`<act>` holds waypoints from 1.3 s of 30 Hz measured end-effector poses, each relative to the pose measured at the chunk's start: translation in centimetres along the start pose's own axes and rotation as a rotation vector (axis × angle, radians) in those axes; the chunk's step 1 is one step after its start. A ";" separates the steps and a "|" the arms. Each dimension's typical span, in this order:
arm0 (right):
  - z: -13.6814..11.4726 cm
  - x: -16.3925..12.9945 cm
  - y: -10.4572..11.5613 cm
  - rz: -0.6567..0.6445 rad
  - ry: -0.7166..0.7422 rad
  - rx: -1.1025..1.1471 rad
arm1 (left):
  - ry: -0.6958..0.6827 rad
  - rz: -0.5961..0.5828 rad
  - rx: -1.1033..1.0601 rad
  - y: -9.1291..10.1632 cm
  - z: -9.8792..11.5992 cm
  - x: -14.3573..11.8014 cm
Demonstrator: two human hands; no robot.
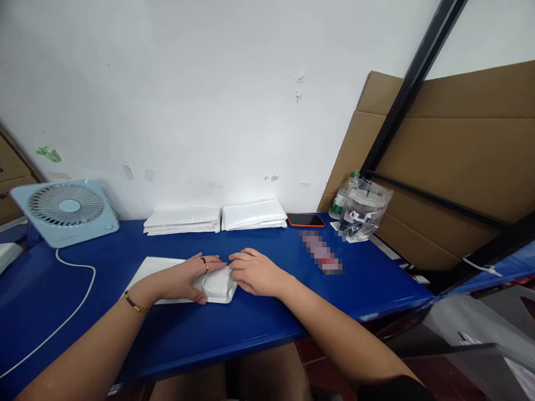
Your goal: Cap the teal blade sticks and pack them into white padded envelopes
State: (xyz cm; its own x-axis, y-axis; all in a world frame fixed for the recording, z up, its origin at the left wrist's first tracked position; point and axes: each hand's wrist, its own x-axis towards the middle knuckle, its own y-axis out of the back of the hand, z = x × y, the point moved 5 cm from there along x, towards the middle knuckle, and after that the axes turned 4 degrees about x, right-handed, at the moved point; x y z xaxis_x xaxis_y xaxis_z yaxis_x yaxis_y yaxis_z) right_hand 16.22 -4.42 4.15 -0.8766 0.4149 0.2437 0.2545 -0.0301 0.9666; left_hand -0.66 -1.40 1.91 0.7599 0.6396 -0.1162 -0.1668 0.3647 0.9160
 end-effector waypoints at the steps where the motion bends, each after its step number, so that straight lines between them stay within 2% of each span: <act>1: -0.7 0.0 0.0 -0.013 0.016 -0.001 | -0.005 0.005 0.042 0.1 0.2 -0.1; 4: -3.4 -0.4 -0.6 -0.037 -0.005 0.000 | 0.061 0.157 0.138 0.7 1.8 -1.4; 6: -5.4 -1.0 -1.2 -0.035 -0.016 -0.007 | 0.070 0.275 0.096 0.6 3.7 -3.1; 9: -6.8 -2.1 -1.8 0.021 -0.062 0.085 | 0.067 0.280 -0.094 -1.4 6.3 -5.4; 12: -6.0 -3.0 -1.7 0.104 -0.165 0.276 | 0.143 0.371 -0.134 -3.5 7.2 -6.7; 15: -4.5 -3.3 -1.6 0.167 -0.273 0.407 | 0.268 0.448 -0.148 -4.9 6.8 -6.5; 19: -3.0 -2.8 -2.6 0.223 -0.504 0.465 | 0.493 0.470 -0.109 -5.0 5.6 -5.3; 22: -2.7 -2.5 -3.2 0.263 -0.615 0.410 | 0.567 0.431 -0.080 -4.5 5.2 -4.5; 24: -3.2 -2.5 -2.9 0.313 -0.587 0.302 | 0.580 0.413 -0.099 -4.3 4.9 -4.2; 26: -4.4 -2.3 -2.2 0.345 -0.464 0.157 | 0.587 0.430 -0.145 -4.1 4.5 -4.1; 28: -5.9 -1.9 -2.0 0.303 -0.296 0.032 | 0.601 0.460 -0.206 -4.0 3.9 -4.1; 30: -7.0 -1.2 -2.3 0.240 -0.188 -0.062 | 0.605 0.484 -0.270 -4.0 3.4 -4.1; 35: -7.4 0.7 -3.6 0.227 -0.132 -0.255 | 0.590 0.544 -0.451 -4.2 2.0 -4.1; 39: -6.9 1.8 -3.9 0.227 -0.134 -0.310 | 0.583 0.578 -0.686 -4.6 1.4 -4.2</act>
State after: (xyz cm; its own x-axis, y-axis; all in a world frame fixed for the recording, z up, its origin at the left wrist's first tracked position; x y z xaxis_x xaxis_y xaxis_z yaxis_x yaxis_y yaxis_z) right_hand 10.85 -9.85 1.32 -0.7460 0.4803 0.4613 0.2823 -0.3992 0.8723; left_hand -2.23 -6.73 -1.31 0.0648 0.9957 -0.0658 -0.8612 0.0891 0.5004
